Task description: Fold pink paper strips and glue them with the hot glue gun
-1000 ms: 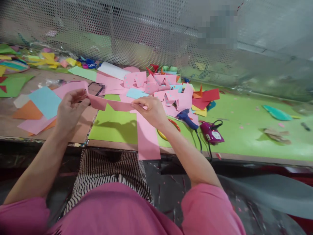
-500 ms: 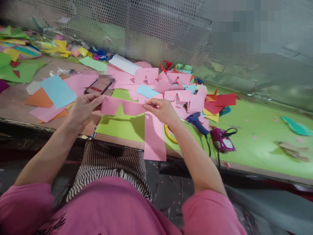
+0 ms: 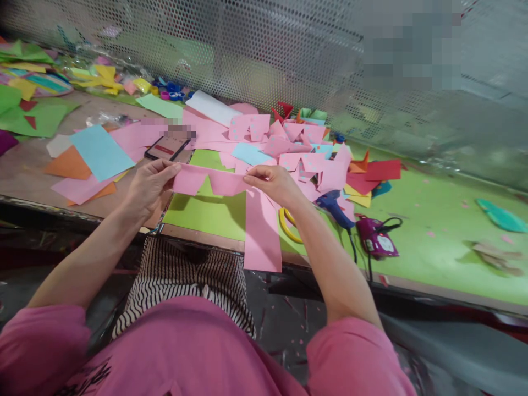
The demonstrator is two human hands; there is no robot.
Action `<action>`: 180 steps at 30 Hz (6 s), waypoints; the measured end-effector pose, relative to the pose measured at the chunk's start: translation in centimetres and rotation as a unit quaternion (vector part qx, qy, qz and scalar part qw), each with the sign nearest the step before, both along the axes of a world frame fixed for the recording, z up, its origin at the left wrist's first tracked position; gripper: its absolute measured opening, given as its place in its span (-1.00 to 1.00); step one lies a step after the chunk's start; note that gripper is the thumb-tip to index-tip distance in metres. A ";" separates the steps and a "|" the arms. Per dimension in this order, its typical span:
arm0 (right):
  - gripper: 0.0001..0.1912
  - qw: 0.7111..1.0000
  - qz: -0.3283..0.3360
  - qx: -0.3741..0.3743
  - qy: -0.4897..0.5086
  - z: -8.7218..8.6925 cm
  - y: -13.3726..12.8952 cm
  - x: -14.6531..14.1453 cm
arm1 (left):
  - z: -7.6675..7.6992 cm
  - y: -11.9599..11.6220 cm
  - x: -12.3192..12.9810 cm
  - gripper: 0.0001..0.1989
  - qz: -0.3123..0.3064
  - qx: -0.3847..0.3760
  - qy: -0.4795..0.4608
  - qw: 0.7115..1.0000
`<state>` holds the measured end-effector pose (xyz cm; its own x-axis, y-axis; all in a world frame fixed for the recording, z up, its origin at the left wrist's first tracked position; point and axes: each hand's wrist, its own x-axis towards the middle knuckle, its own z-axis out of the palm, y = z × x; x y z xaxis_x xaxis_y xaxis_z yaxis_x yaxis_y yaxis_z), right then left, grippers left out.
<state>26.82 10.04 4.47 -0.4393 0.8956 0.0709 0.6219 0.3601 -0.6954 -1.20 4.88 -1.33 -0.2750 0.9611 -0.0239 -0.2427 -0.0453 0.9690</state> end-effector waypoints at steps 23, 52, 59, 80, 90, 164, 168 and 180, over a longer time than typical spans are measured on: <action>-0.72 0.871 0.137 0.381 -0.278 -3.7 -6.2 -6.0 | -0.3 -5.2 0.3 -0.62 -0.106 0.101 0.623 0.768; -0.67 0.896 0.187 0.344 -0.212 -6.6 -7.9 -4.2 | -2.0 -8.8 -1.8 -0.61 -0.079 0.294 0.691 0.656; -0.62 0.899 0.197 0.319 -0.227 -6.2 -8.6 -3.8 | -2.6 -8.2 -1.3 -0.59 -0.142 0.328 0.683 0.636; -0.37 0.935 0.130 0.230 -0.235 -6.8 -9.9 -2.1 | -2.2 -8.0 -1.2 -0.48 -0.140 0.352 0.692 0.614; -0.39 0.931 0.137 0.262 -0.214 -7.3 -9.9 -2.5 | -2.2 -8.1 -1.6 -0.29 -0.174 0.318 0.720 0.592; -0.61 0.792 0.063 0.454 -0.404 -3.6 -10.4 -3.4 | -0.3 -6.5 -1.2 -0.61 -0.073 0.385 0.689 0.610; -0.70 0.841 0.112 0.393 -0.354 -3.9 -13.0 -4.8 | -1.8 -5.7 1.3 -0.65 -0.151 0.392 0.682 0.599; -0.55 0.924 0.173 0.244 -0.238 -4.4 -10.4 -0.1 | -1.9 -5.1 -0.9 -0.38 -0.287 0.378 0.620 0.625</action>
<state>26.68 -0.35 0.11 -0.7784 0.6085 0.1544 0.6047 0.7928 -0.0759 -2.11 -0.22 -3.21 0.7629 0.5179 0.3869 0.4868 -0.8540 0.1835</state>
